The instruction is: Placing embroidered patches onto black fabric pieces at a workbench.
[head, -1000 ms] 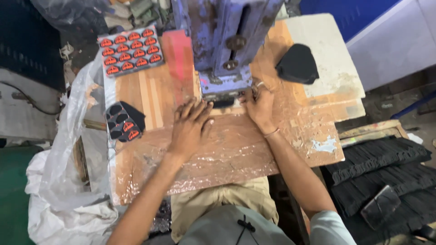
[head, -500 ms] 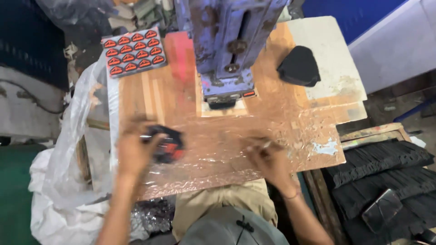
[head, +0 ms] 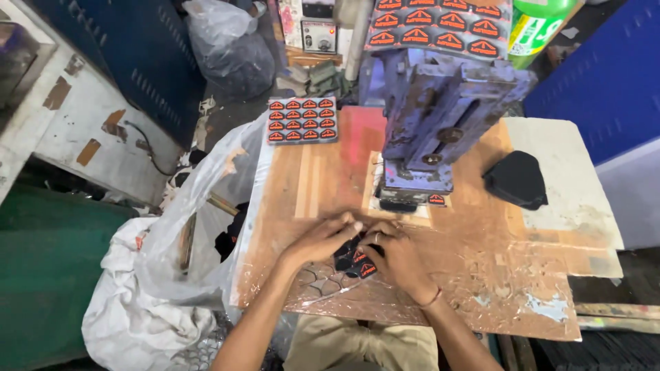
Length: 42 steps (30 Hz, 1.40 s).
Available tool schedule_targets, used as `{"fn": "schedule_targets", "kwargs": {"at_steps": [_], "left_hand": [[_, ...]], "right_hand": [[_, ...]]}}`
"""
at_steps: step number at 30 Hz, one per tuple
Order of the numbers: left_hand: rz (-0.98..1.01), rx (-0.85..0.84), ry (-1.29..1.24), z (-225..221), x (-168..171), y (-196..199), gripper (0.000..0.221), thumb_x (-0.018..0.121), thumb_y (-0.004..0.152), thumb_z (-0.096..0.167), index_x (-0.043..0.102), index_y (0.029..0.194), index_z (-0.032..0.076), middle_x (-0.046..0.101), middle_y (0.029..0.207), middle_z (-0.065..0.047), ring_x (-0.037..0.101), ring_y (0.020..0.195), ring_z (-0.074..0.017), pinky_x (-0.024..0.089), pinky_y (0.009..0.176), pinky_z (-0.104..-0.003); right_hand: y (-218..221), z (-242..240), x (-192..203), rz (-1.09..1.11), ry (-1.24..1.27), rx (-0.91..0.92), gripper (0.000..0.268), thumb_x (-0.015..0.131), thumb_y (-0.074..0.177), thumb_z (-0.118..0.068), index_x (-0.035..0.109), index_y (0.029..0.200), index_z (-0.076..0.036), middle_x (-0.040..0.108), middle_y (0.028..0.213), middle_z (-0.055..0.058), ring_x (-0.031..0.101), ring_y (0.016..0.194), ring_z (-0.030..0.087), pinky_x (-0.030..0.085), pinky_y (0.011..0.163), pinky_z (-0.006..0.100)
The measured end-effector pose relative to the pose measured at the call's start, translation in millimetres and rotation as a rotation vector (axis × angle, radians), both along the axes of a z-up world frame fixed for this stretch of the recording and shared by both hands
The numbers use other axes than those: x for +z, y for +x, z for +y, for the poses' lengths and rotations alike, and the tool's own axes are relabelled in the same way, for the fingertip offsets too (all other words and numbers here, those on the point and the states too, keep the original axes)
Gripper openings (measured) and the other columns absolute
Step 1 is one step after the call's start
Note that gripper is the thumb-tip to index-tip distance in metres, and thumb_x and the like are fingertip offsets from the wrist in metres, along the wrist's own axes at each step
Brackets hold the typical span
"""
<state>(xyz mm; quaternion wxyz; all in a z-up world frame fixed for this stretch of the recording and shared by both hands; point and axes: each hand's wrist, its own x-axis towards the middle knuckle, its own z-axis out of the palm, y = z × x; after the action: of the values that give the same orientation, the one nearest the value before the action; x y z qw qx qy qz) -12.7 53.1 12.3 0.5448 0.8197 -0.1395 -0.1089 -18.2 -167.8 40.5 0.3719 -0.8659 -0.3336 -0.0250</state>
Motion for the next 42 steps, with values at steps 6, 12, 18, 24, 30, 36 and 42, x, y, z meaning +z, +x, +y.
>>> {"fn": "schedule_targets", "kwargs": {"at_steps": [6, 12, 18, 24, 30, 36, 42], "left_hand": [[0.219, 0.0, -0.04, -2.4, 3.3, 13.2, 0.062, 0.033, 0.105, 0.057, 0.06, 0.11, 0.001, 0.074, 0.117, -0.005, 0.071, 0.092, -0.0213, 0.054, 0.088, -0.034], [-0.01, 0.024, 0.207, -25.8, 39.6, -8.7, 0.054, 0.051, 0.098, 0.054, 0.065, 0.117, 0.005, 0.074, 0.108, -0.013, 0.07, 0.099, -0.0264, 0.053, 0.088, -0.04], [-0.596, 0.086, 0.226, -34.4, 7.0, -61.5, 0.03, 0.073, 0.086, 0.02, 0.07, 0.115, 0.013, 0.072, 0.122, -0.009, 0.062, 0.111, -0.0315, 0.047, 0.094, -0.045], [-0.543, 0.449, 0.264, 84.5, 24.8, -51.1, 0.02, 0.071, 0.082, 0.009, 0.075, 0.1, 0.018, 0.079, 0.107, -0.003, 0.073, 0.102, -0.0248, 0.053, 0.091, -0.039], [-0.278, 0.597, 0.344, 51.3, 76.9, -28.1, 0.054, 0.076, 0.084, 0.03, 0.063, 0.132, 0.009, 0.074, 0.113, -0.014, 0.071, 0.096, -0.0297, 0.056, 0.084, -0.039], [-0.36, 0.31, 0.006, -57.4, -38.0, 74.9, 0.068, 0.088, 0.083, 0.046, 0.05, 0.131, 0.014, 0.054, 0.14, -0.017, 0.061, 0.116, -0.0262, 0.057, 0.092, -0.035], [-0.18, 0.273, -0.505, -90.7, -64.0, 112.4, 0.119, 0.092, 0.067, 0.029, 0.024, 0.161, 0.005, 0.053, 0.149, -0.018, 0.061, 0.129, -0.0334, 0.055, 0.102, -0.038]], "right_hand": [[-76.9, -52.5, -39.8, -0.058, 0.064, 0.334, 0.019, 0.079, 0.08, -0.014, 0.072, 0.097, -0.01, 0.074, 0.108, 0.008, 0.07, 0.107, 0.032, 0.054, 0.094, 0.045], [-74.1, -103.3, 9.9, 0.139, 0.034, 0.098, 0.008, 0.08, 0.081, -0.01, 0.075, 0.087, -0.01, 0.078, 0.097, 0.007, 0.074, 0.098, 0.024, 0.057, 0.084, 0.037], [-22.0, -228.5, -39.0, 0.433, 0.294, -0.602, 0.015, 0.064, 0.099, -0.011, 0.071, 0.103, 0.001, 0.071, 0.079, 0.012, 0.063, 0.067, 0.017, 0.052, 0.059, 0.031], [-6.1, -265.7, -57.1, 0.138, -0.08, -0.899, 0.029, 0.067, 0.107, -0.025, 0.075, 0.121, -0.001, 0.073, 0.077, 0.014, 0.068, 0.071, 0.015, 0.053, 0.067, 0.03], [-15.5, -222.4, -34.3, -0.057, 0.116, -0.902, 0.025, 0.063, 0.115, -0.025, 0.073, 0.124, -0.004, 0.072, 0.075, 0.008, 0.067, 0.068, 0.009, 0.053, 0.072, 0.028], [-13.2, -269.5, -49.8, -0.083, -0.114, -0.942, 0.025, 0.069, 0.112, -0.027, 0.075, 0.127, -0.007, 0.069, 0.07, 0.009, 0.067, 0.063, 0.014, 0.052, 0.067, 0.03], [-6.0, -272.7, -23.8, -0.285, -0.391, -0.902, 0.039, 0.078, 0.103, -0.034, 0.074, 0.13, -0.006, 0.075, 0.098, 0.013, 0.072, 0.084, 0.026, 0.056, 0.079, 0.036]]}}
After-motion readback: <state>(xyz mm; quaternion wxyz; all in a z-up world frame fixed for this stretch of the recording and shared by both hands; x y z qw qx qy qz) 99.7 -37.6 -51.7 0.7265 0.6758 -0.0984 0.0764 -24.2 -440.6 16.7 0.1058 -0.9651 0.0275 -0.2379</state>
